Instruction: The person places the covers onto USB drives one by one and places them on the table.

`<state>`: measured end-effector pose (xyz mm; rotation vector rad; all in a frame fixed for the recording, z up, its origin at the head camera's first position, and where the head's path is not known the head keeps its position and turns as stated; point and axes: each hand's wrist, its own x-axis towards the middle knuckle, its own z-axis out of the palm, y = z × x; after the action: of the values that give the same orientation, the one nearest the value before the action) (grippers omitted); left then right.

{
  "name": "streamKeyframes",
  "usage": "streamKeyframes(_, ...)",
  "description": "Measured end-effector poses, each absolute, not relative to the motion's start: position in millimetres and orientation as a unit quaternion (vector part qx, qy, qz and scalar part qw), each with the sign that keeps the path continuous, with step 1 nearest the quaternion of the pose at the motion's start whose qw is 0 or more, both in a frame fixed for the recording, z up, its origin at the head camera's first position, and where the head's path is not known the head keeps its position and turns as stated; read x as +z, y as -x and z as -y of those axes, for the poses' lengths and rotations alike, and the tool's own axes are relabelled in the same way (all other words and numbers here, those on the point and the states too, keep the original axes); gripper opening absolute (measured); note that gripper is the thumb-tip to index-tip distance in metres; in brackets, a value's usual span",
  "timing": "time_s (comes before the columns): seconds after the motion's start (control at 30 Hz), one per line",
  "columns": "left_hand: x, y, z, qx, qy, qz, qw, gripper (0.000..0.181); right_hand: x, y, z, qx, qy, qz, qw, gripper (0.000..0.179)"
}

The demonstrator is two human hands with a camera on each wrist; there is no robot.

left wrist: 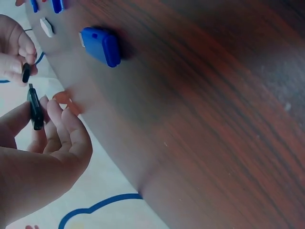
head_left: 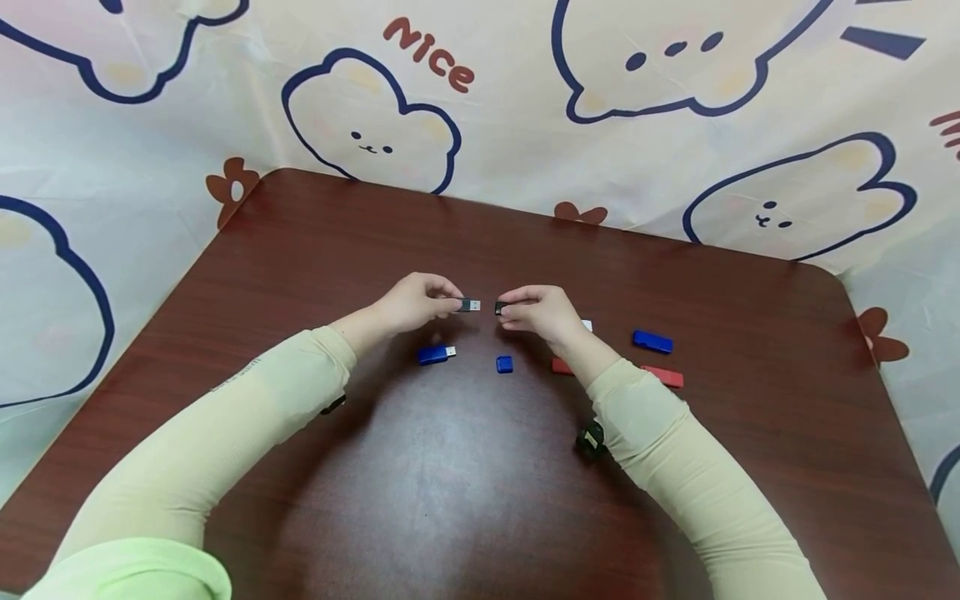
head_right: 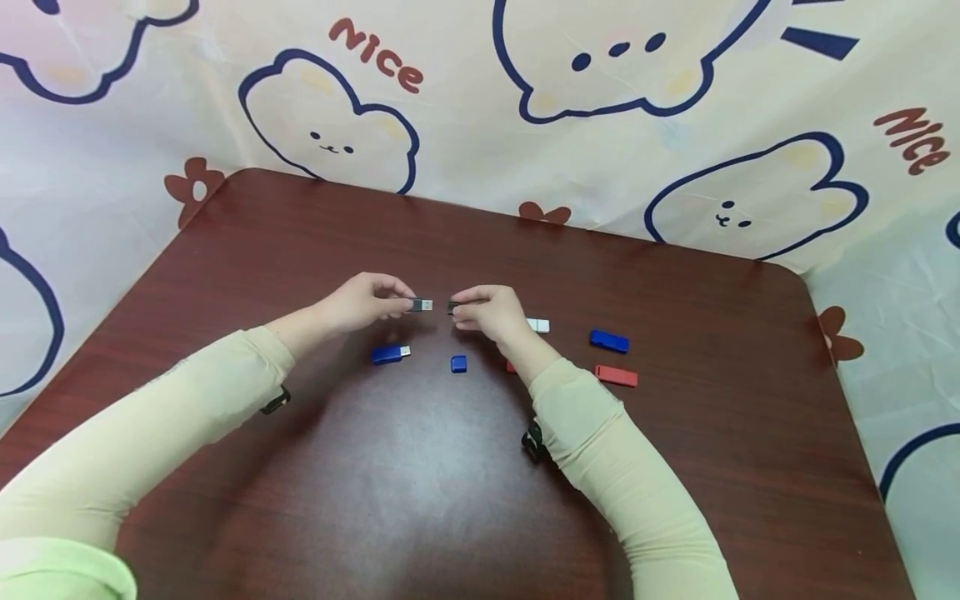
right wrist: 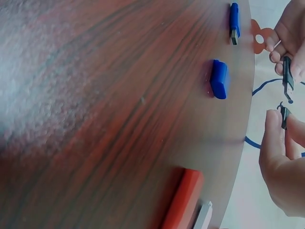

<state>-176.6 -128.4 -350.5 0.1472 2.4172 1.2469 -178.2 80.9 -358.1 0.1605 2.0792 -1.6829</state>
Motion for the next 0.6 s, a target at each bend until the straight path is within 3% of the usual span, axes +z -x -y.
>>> streamKeyframes(0.6,-349.8,175.0,119.9,0.443,-0.068,-0.869,0.209,0.022,-358.0,177.0,-74.7,-0.636,-0.056,-0.735,0.228,0.028)
